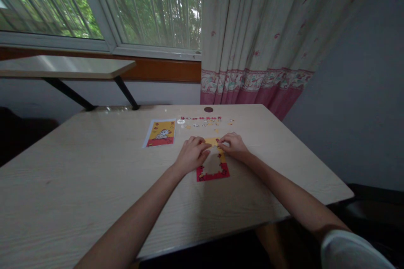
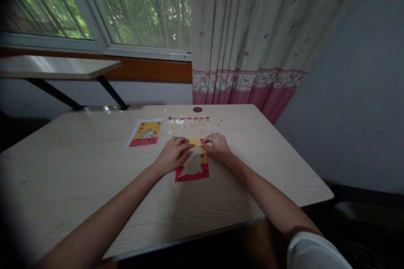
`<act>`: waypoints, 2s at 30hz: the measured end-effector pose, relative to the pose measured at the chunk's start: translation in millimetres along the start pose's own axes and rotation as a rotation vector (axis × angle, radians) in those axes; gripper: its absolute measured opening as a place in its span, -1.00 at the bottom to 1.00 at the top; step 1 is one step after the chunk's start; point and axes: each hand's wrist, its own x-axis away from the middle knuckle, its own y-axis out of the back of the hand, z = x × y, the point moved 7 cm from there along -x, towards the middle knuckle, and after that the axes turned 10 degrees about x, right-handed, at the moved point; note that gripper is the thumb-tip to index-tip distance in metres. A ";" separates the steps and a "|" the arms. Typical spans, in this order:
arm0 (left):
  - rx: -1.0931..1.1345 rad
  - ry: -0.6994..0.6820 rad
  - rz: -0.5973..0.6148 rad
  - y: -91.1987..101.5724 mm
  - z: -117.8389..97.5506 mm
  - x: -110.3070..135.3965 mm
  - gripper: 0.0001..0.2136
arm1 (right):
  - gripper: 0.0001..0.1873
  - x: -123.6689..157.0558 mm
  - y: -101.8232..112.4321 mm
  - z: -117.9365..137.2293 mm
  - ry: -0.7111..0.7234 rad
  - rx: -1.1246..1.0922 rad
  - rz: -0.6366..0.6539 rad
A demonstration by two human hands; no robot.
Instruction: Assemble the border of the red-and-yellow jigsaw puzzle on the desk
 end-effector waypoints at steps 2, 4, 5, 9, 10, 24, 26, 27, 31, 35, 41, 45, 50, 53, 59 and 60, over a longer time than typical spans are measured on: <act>-0.017 -0.009 0.020 -2.5 -1.3 0.3 -0.75 | -0.91 0.3 0.6 1.6 0.001 -0.003 0.005; -0.039 -0.006 0.030 -4.1 -1.7 0.6 -0.75 | -0.91 0.5 1.2 2.8 -0.001 -0.001 0.012; -0.050 -0.003 0.035 -4.8 -1.7 0.6 -0.75 | -0.91 0.7 1.7 3.1 -0.001 0.003 0.013; -0.068 -0.002 0.043 -5.5 -3.0 0.1 -0.75 | -0.88 2.3 4.3 4.2 0.024 0.037 -0.002; -0.068 -0.002 0.043 -5.3 -3.6 -0.1 -0.75 | -0.87 3.0 4.7 5.2 0.041 0.045 -0.006; -0.103 0.016 0.050 -7.4 -7.8 -2.5 -0.78 | -0.86 7.8 8.2 19.9 0.118 0.153 0.061; -0.105 0.022 0.063 -7.6 -7.6 -2.8 -0.77 | -0.86 7.1 7.5 20.3 0.129 0.159 0.068; -0.105 0.023 0.070 -7.9 -7.5 -2.8 -0.77 | -0.85 7.0 7.1 20.2 0.136 0.155 0.064; -0.094 0.011 0.071 -8.5 -6.1 -2.4 -0.77 | -0.84 7.4 5.2 18.5 0.152 0.133 0.043; -0.080 0.009 0.049 -8.5 -4.4 -2.5 -0.78 | -0.84 7.8 3.7 18.2 0.145 0.132 0.055; -0.095 0.006 0.063 -8.8 -6.5 -2.5 -0.77 | -0.85 7.9 4.1 20.3 0.136 0.138 0.067; -0.092 -0.005 0.095 -7.2 -3.0 0.1 -0.75 | -0.85 9.2 3.9 17.3 0.132 0.087 0.050; 0.004 -0.020 0.084 7.7 18.8 6.5 -0.71 | -0.79 10.3 7.6 10.1 0.157 -0.028 0.035; 0.025 -0.030 0.054 19.8 33.9 9.4 -0.72 | -0.77 9.4 11.3 3.8 0.140 -0.026 0.027; -0.007 -0.005 0.151 21.2 42.4 11.7 -0.66 | -0.65 10.9 4.9 -0.3 0.171 0.014 0.133; -0.011 -0.001 0.173 19.6 41.4 12.1 -0.61 | -0.63 11.2 3.7 -0.6 0.170 0.016 0.149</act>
